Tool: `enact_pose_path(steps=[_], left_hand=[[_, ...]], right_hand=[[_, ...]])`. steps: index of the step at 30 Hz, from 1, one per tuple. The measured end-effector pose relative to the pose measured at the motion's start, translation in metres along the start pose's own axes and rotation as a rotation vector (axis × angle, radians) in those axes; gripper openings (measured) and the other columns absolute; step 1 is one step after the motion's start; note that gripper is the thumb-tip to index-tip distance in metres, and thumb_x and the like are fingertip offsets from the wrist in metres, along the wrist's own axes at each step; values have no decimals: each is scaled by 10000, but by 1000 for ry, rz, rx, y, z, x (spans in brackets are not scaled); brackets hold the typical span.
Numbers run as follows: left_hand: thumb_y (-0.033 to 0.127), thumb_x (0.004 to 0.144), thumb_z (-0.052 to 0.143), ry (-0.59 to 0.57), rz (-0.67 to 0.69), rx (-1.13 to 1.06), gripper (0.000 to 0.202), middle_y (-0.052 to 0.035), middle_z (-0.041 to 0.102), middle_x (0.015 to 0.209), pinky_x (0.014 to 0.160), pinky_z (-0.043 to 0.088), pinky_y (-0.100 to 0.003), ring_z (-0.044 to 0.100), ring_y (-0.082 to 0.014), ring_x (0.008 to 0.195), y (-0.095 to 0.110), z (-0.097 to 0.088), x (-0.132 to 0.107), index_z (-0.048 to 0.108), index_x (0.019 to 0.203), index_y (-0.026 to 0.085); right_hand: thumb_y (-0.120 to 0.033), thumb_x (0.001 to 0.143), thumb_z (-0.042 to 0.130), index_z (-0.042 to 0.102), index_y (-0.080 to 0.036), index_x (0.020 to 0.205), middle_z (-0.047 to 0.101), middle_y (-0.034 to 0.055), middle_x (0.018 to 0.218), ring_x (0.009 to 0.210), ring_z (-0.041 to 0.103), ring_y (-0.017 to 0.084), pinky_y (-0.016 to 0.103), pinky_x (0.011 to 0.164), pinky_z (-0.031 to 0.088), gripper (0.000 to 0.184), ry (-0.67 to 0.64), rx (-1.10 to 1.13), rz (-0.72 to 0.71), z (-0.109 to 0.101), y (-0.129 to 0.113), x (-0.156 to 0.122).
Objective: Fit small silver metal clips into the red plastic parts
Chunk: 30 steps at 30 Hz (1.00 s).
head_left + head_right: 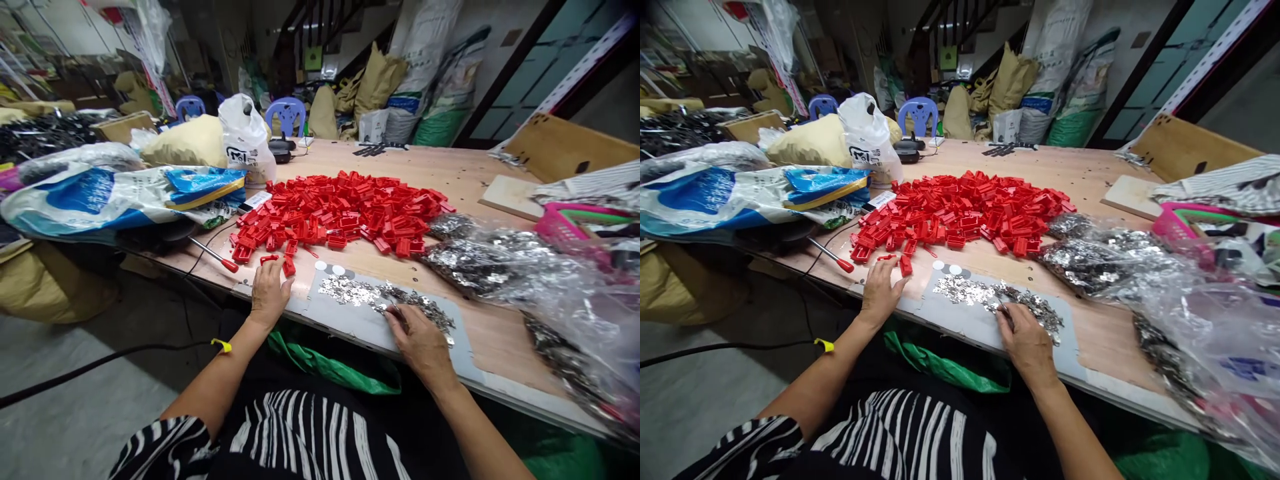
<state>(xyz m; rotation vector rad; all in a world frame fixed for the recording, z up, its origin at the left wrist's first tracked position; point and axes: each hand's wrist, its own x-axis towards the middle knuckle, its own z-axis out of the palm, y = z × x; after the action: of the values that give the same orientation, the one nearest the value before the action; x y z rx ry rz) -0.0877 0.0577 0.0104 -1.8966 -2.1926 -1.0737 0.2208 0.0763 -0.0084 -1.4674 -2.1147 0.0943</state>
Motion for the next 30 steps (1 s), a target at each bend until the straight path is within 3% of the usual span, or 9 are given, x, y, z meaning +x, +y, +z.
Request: enact_pose_path(steps=[6,13,16,18,21,24,27,30], left_hand=[[351,795,642,-97,-40,209,394,-120,586,1070,818,424,-396,512,-292,962,-3,18,12,590,1163,221],[244,845,549,-58,-38,94,86,-94,609,890,820,425,-383,540,-254,874,-7,21,8,581,894,181],[232,832,564,-7,-93,-175,117,-82,617,931,862,430,-379,565,-238,923,-2,14,2,562,941,191],[263,819,598,-34,-189,-508,258,-61,620,982,858,448,-354,587,-214,949,7,6,-4,532,1064,213],[325,817,622,-258,-439,-1149,436,-22,613,966,708,488,-276,637,-159,820,27,-8,-14,456,1215,256],[316,798,662,-540,-689,-1585,482,-30,611,1009,634,491,-222,655,-127,759,44,-19,-25,477,1239,255],[285,818,650,-688,-849,-1794,441,-53,630,1025,637,512,-206,665,-128,769,56,-21,-36,505,1231,238],[299,854,610,-739,-1001,-1834,362,-81,655,972,638,531,-203,684,-151,777,64,-16,-45,527,1189,187]], right_hand=[[-317,891,459,589,-205,936,696,62,889,751,665,213,320,669,490,177,18,61,-7,-1,5,2],[-319,888,464,588,-204,905,699,70,845,744,663,213,319,684,488,170,26,72,17,-9,0,5],[-323,888,466,595,-206,890,701,66,843,749,661,211,313,682,481,174,9,64,22,-14,-3,6],[-321,885,473,601,-208,905,703,62,863,767,663,210,313,694,481,172,5,71,29,-17,-4,7],[-312,880,479,609,-214,922,712,56,878,781,669,211,314,700,483,167,6,70,71,-21,-6,8],[-309,873,481,617,-221,916,722,54,876,780,673,217,318,684,483,168,-6,58,125,-24,-7,10],[-327,861,498,622,-223,920,728,52,887,791,676,214,316,691,489,172,16,129,174,-28,-8,12],[-352,851,527,628,-224,900,727,41,878,762,671,197,297,682,488,170,0,243,202,-33,-16,12]])
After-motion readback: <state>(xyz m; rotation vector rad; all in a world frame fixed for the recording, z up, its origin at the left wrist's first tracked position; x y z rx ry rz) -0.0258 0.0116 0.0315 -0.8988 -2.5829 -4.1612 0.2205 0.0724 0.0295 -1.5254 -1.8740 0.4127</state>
